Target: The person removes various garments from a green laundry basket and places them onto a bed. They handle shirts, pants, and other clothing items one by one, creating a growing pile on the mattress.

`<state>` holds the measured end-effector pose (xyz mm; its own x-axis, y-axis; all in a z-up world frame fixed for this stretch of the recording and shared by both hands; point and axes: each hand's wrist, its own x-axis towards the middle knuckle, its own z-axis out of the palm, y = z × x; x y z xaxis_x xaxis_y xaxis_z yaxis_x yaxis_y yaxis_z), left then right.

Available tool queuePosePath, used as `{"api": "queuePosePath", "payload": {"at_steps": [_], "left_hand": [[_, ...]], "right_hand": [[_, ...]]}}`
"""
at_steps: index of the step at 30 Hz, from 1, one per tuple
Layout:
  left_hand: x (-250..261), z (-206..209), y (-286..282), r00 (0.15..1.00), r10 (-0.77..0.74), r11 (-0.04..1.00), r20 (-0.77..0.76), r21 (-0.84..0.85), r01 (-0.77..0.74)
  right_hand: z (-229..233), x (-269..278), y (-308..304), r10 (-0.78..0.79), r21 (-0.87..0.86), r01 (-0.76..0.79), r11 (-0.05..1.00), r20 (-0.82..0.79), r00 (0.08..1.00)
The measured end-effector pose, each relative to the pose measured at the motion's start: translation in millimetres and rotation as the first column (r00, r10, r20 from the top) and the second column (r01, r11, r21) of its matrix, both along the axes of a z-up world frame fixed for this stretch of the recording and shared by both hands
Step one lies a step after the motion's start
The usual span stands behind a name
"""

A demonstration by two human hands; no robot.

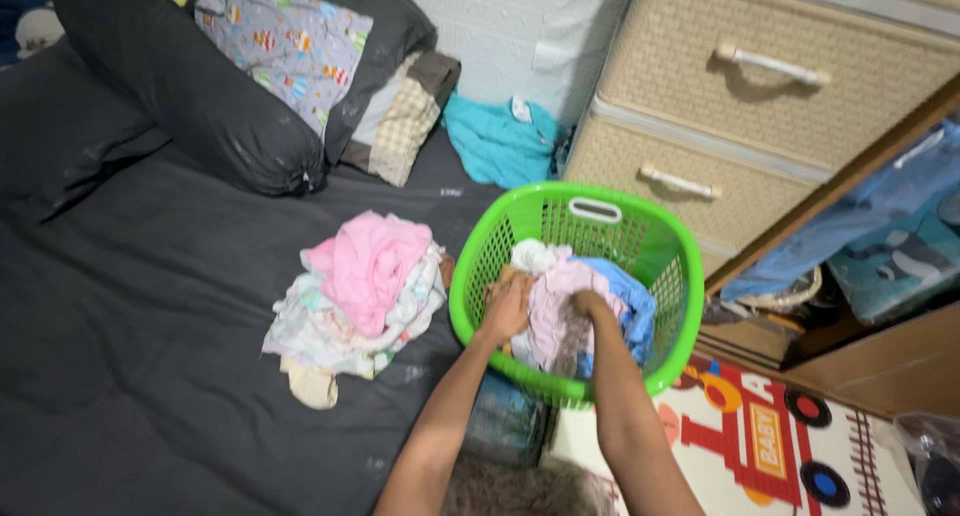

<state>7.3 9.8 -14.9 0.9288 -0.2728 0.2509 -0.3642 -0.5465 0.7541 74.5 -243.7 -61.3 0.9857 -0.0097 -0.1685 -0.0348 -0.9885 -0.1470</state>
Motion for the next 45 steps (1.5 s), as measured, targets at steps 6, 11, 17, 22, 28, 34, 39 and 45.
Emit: {"api": "queuePosePath", "payload": {"at_steps": [6, 11, 17, 22, 28, 34, 39, 45], "left_hand": [[18.2, -43.6, -5.4, 0.998, -0.069, 0.987, -0.015, 0.143, 0.070], [17.9, -48.7, -4.9, 0.995, -0.095, 0.983, 0.042, 0.162, 0.087], [-11.2, 8.2, 9.9, 0.998, -0.006, 1.000, 0.060, 0.017, 0.005], [-23.8, 46.6, 23.5, 0.903, 0.159, 0.976, 0.398, -0.203, -0.082], [-30.0, 83.8, 47.8, 0.782, 0.503, 0.840, 0.368, -0.421, -0.342], [-23.1, 108.2, 65.1, 0.832, 0.400, 0.908, 0.385, -0.287, -0.304], [-24.1, 68.1, 41.6, 0.947, 0.293, 0.951, 0.129, -0.147, -0.274], [-14.3, 23.6, 35.6, 0.981, 0.184, 0.980, 0.065, -0.085, -0.178]], "right_hand": [[-14.3, -21.8, 9.0, -0.101, -0.140, 0.074, 0.987, -0.203, 0.974], [22.8, -32.8, 10.6, -0.333, 0.102, 0.334, 0.937, -0.026, 0.943], [90.8, -30.7, 61.8, 0.049, 0.668, -0.193, 0.719, 0.228, 0.972], [175.0, -56.2, 92.4, 0.240, 0.751, -0.447, 0.486, 0.377, 0.895], [194.4, -68.4, 89.3, 0.226, 0.374, -0.413, 0.830, 0.452, 0.863], [106.5, -35.3, 44.4, 0.122, 0.446, -0.105, 0.889, -0.008, 0.993], [42.0, -26.5, 27.0, 0.108, 0.193, -0.054, 0.980, -0.279, 0.954], [8.0, -28.6, 18.7, 0.013, -0.225, -0.108, 0.968, -0.387, 0.922]]}}
